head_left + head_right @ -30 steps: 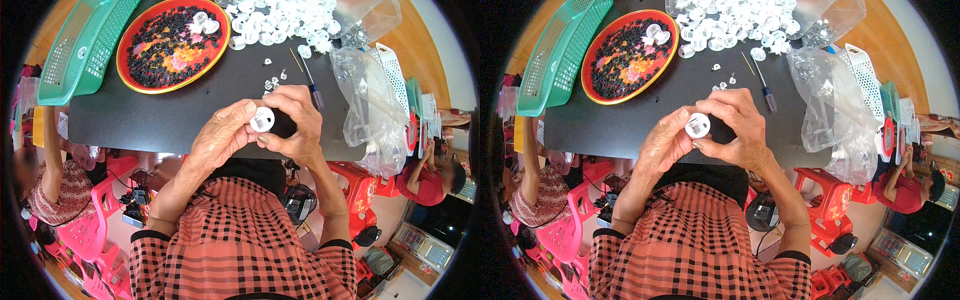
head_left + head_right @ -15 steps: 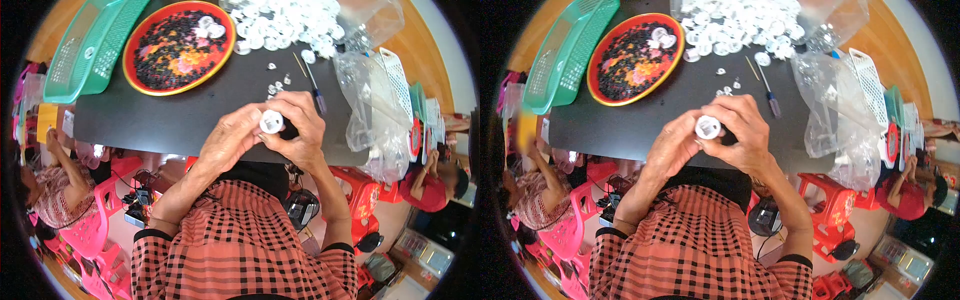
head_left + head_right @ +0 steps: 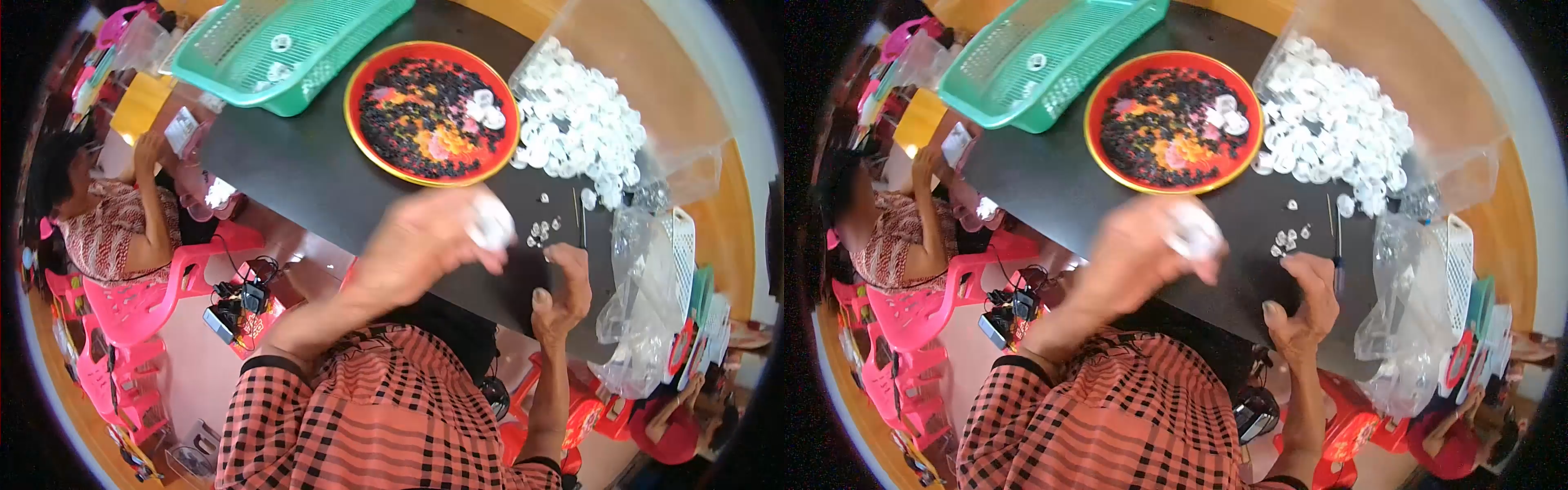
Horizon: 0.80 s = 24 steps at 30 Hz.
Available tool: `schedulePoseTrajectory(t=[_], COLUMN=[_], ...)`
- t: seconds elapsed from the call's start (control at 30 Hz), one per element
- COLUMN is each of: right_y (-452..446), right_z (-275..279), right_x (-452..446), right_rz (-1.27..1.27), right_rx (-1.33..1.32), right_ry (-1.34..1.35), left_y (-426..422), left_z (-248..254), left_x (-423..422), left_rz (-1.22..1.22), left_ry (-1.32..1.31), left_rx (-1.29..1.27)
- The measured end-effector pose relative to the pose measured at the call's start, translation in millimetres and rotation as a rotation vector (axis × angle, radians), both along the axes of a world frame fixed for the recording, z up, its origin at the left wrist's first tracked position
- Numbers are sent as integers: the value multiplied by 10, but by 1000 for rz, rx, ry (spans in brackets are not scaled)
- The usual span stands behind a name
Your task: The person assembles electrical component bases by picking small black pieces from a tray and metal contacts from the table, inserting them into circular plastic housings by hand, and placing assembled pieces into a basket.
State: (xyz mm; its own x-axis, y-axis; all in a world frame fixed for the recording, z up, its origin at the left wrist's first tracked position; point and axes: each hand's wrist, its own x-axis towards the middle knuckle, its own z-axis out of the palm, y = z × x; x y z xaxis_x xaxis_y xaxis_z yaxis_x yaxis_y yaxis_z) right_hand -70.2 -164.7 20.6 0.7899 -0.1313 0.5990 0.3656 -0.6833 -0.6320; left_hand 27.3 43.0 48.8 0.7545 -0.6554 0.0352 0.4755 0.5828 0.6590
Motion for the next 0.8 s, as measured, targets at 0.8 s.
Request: schedulePoseTrajectory(t=[0.8], right_y=[32], right_z=[39], right_x=[15], right_rz=[28], right_rx=[36], right_ry=[51], left_y=[-233], left_z=[-441], left_x=[-124], left_rz=[-334], left_ry=[277], left_rx=[12])
